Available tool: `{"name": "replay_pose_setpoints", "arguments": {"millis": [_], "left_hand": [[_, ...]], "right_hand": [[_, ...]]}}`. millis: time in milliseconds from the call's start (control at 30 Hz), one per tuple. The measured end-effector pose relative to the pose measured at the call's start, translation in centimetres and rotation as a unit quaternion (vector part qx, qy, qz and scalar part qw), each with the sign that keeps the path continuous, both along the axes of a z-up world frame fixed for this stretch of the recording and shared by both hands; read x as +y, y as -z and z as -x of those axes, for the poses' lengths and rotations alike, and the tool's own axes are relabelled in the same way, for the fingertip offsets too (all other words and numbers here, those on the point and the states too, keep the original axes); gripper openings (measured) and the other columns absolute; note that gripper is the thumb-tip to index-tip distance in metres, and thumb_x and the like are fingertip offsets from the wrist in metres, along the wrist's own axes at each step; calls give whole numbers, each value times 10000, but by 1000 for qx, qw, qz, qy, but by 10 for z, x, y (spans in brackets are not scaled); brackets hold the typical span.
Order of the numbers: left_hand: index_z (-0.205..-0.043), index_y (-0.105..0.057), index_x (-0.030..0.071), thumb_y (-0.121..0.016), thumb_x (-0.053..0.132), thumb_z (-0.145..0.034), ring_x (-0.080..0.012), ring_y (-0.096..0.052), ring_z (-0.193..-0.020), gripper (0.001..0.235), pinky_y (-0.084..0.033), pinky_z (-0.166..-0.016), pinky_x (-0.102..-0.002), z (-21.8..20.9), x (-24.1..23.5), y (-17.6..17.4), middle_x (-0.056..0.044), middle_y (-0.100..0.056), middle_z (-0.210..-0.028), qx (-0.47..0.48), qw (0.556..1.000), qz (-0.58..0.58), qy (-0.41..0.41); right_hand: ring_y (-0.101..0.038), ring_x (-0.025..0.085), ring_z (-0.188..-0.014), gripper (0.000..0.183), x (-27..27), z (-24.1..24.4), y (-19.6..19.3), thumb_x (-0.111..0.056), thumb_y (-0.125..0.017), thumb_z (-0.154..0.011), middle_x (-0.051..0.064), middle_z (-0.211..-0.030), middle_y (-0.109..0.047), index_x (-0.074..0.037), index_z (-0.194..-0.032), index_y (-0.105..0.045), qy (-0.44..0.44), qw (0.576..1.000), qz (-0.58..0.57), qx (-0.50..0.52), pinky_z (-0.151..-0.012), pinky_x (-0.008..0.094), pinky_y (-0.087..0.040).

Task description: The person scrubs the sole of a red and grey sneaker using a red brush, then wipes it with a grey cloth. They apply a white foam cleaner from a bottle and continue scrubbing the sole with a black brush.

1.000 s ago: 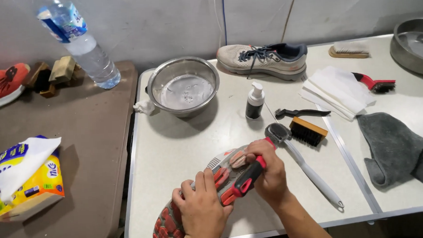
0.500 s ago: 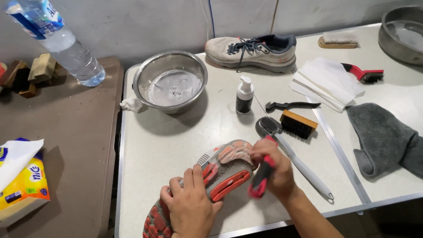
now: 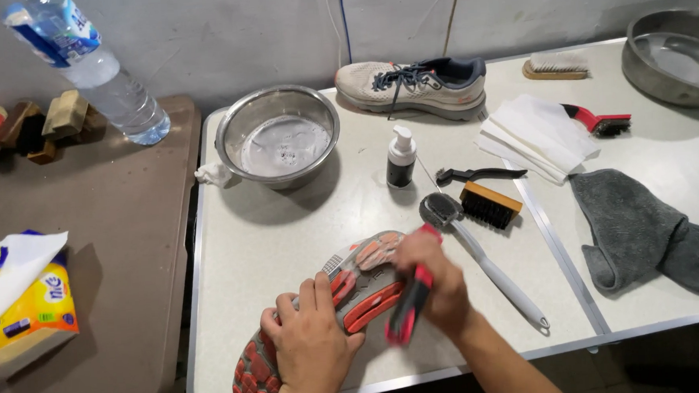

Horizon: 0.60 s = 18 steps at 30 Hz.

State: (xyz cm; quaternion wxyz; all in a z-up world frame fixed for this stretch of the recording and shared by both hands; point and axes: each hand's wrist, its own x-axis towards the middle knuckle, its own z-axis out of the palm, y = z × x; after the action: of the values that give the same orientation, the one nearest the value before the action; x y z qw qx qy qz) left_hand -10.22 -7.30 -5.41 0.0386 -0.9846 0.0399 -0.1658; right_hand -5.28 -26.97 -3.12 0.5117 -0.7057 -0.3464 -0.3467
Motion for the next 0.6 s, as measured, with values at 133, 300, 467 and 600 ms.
{"name": "replay_pose_setpoints", "arguments": {"millis": [133,300,467,600], "left_hand": [[-1341,-534,194,-878,756,-383,-265,-559,-918,1163,-405,-857,-486,0,-1,0,35,-609,-1137,-2,1000,-4,-5],[-1355,-519,188,-891,792,-383,-265,-561,-912,1203,-404,-847,-472,1,0,1,45,-603,-1163,5,1000,-15,1],[-1210,-573,231,-691,506,-665,-221,-547,-822,622,-402,-811,-431,-4,-1,-2,81,-595,-989,-95,994,-57,-8],[-1341,-524,194,-895,753,-358,-271,-550,-899,1190,-406,-847,-482,2,-1,-2,54,-610,-1153,6,1000,11,-7]], "right_hand": [[-700,264,-846,299,19,-2,-15,-260,-377,-1100,126,-916,-602,-59,-937,-528,88,990,-26,107,-737,318,-565],[-575,251,-775,181,13,-25,-12,4,-462,-1030,111,-827,-585,-34,-874,-545,51,998,41,24,-775,336,-508],[-618,301,-835,46,44,4,-29,25,-533,-989,162,-903,-621,7,-961,-566,-31,999,45,-2,-845,443,-539],[-598,285,-831,164,23,-14,-8,70,-428,-951,134,-891,-600,-20,-953,-564,102,993,3,56,-813,366,-522]]}}
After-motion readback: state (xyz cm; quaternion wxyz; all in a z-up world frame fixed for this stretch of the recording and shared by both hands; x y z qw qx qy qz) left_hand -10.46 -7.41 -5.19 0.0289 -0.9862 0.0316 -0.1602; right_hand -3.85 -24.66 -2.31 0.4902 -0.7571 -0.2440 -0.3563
